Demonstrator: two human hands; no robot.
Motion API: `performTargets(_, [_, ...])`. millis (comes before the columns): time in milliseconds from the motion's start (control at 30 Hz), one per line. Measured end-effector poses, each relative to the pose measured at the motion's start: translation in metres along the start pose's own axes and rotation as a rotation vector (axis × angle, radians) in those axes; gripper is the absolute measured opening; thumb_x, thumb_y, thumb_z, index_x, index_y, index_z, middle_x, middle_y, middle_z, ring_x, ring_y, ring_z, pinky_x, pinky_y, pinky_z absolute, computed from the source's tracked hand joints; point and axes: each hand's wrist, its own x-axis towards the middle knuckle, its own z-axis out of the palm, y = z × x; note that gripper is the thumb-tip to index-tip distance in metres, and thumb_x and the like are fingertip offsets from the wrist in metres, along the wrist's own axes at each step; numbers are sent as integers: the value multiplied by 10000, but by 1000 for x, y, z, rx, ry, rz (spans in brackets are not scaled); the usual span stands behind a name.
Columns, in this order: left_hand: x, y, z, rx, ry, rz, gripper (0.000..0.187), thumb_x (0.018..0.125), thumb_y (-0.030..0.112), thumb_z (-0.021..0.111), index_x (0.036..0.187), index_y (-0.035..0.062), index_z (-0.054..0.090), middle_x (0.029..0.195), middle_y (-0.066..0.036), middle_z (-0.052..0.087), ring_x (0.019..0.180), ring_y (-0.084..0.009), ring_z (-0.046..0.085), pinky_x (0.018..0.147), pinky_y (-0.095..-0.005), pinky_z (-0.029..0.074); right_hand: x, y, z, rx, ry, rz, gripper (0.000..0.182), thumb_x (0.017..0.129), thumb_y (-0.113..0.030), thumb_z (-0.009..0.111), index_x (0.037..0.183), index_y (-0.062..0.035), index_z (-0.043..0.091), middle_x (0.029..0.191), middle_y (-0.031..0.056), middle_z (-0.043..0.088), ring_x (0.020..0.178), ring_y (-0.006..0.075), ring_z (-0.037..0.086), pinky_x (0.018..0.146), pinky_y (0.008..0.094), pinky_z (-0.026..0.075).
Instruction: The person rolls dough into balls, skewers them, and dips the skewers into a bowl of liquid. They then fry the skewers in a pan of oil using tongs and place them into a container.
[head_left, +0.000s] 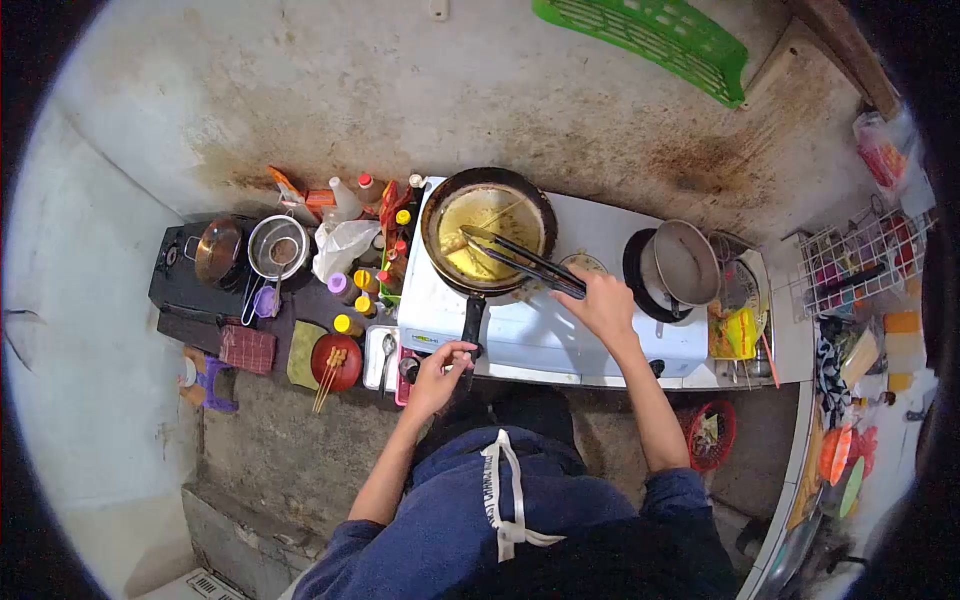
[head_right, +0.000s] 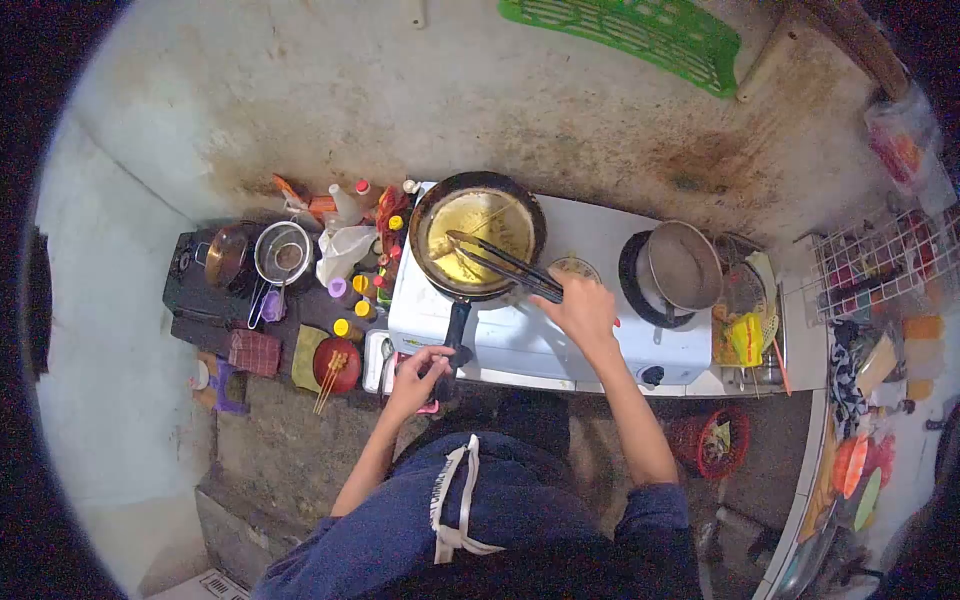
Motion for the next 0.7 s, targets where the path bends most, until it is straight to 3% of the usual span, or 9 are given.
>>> performTargets(267, [-16, -8, -4, -92, 83, -3, 215, 884, 145, 498, 1043, 9, 549, 774, -32, 591, 786, -97, 567, 767, -240, 430, 38, -14, 5, -94, -95, -83, 429, 645, -437, 686, 972, -162, 650, 738, 143, 637, 668, 287, 630, 581, 395, 503])
performTargets(700, [-15, -11, -7, -133, 103, -1, 211, 875, 121, 510, 1059, 23, 546, 785, -27, 594, 791, -91, 563, 761, -236, 429, 69, -16, 4, -175, 11, -319, 433, 627, -413, 694, 957, -135, 653, 710, 119, 612, 673, 283, 604, 618, 391, 486])
